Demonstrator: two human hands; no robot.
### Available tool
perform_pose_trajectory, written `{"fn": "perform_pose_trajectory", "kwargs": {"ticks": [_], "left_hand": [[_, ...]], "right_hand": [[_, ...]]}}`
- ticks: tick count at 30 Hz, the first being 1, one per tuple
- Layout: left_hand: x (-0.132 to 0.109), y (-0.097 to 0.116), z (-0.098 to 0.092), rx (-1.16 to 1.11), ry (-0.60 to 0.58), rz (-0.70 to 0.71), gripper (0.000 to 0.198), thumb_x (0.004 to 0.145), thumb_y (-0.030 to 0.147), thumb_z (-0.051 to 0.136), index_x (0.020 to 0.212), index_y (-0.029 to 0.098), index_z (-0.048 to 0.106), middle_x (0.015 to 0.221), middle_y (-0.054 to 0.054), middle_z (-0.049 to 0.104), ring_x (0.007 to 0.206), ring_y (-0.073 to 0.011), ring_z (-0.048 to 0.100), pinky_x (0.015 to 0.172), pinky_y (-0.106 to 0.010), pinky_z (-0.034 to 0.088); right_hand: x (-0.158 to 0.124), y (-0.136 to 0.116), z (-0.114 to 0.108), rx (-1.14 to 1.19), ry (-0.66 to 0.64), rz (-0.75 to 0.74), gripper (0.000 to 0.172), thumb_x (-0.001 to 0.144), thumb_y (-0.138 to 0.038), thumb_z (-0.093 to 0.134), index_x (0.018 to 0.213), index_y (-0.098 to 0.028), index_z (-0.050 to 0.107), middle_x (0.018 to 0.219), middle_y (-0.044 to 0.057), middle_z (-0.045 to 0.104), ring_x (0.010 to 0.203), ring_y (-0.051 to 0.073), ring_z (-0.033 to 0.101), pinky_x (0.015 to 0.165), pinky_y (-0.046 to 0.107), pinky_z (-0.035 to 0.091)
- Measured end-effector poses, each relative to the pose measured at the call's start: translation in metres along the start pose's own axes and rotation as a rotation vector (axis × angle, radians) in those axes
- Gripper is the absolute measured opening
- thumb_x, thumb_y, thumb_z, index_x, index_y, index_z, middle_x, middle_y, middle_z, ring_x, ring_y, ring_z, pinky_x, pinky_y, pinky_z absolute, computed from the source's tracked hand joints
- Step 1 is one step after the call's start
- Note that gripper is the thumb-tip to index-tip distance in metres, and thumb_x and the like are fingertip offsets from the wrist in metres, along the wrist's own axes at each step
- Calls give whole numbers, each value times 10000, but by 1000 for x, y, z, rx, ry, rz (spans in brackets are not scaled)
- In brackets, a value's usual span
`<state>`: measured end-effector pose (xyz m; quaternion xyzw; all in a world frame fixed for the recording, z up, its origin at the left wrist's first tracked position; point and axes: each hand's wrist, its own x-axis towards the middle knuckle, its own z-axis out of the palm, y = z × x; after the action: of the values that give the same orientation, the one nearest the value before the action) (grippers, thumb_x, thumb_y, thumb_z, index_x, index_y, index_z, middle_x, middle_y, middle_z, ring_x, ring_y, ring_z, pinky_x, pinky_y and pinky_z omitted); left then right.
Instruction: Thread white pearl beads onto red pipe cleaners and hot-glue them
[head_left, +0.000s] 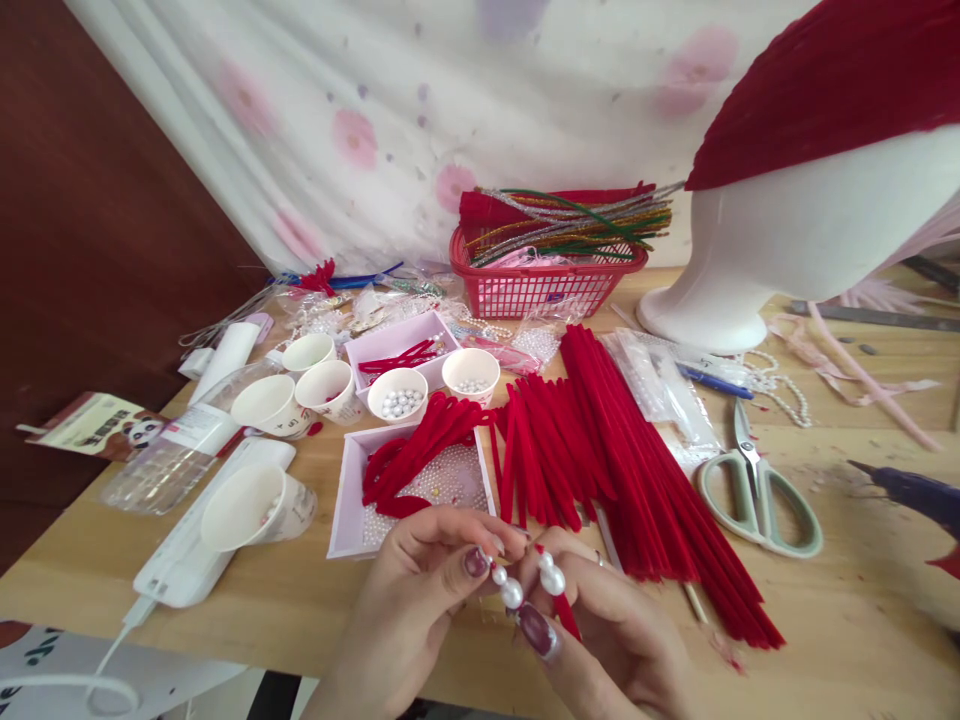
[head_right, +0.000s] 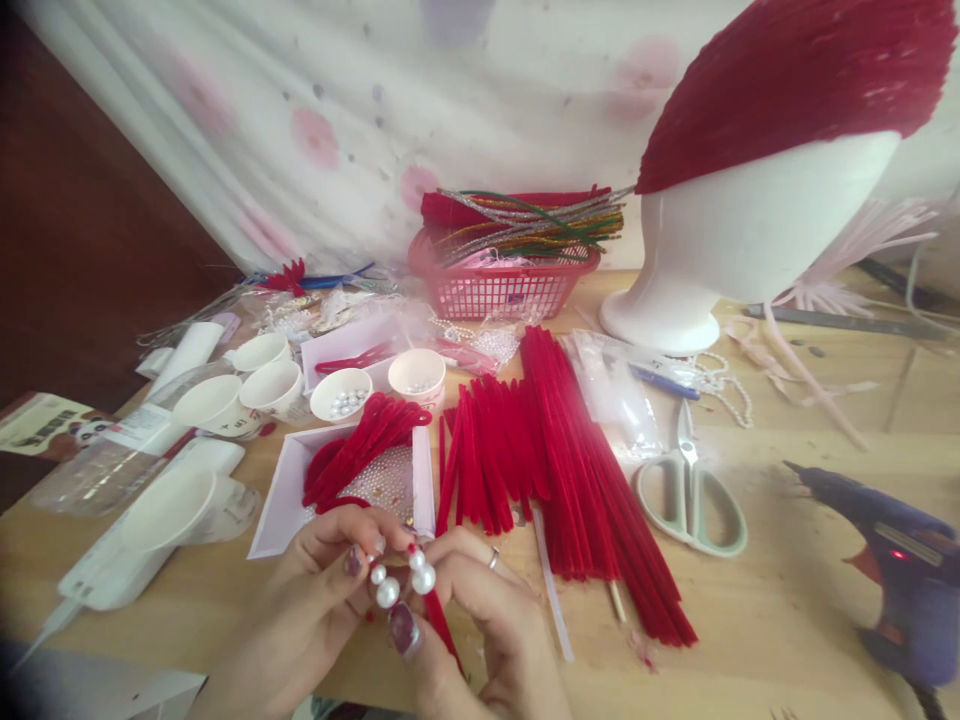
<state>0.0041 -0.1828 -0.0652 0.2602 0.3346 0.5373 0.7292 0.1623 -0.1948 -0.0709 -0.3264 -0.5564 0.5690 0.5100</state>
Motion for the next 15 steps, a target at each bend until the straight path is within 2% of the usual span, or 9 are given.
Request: {"fn": "perform_pose_trajectory", "kwargs": {"ticks": [6, 8, 11, 15], "left_hand": [[-1, -3, -5, 38, -22, 58, 66, 764, 279, 884, 742, 246, 831, 852, -11, 832, 722, -123, 736, 600, -167, 547], [-2, 0, -3, 60, 17, 43, 92, 733, 289, 905, 718, 240, 829, 830, -21, 831, 741, -139, 744, 612, -174, 556], [-4, 6, 2, 102, 103, 9, 141, 669, 316, 940, 670, 238, 823, 802, -29, 832, 759, -161, 751, 637, -199, 572], [-6, 10, 6, 131, 110, -7, 160, 649, 346, 948, 656, 247, 823, 809, -25, 839, 727, -161, 747, 630, -214, 575]], "right_hand": [[-3, 0, -4, -14, -19, 23, 169, 969, -177, 650, 923, -315, 736, 888, -5, 676, 835, 166, 648, 787, 235, 514], [-2, 0, -3, 1, -19, 21, 176, 974, -181, 648, 947, -325, 746, 888, -5, 675, 833, 167, 645, 783, 240, 514], [-3, 0, 0, 64, 33, 70, 108, 970, -292, 683, 905, -318, 765, 880, 6, 680, 839, 183, 649, 797, 272, 512], [-4, -2, 3, 159, 77, 150, 143, 934, -388, 730, 829, -309, 786, 843, 1, 658, 810, 174, 622, 782, 264, 487]]}}
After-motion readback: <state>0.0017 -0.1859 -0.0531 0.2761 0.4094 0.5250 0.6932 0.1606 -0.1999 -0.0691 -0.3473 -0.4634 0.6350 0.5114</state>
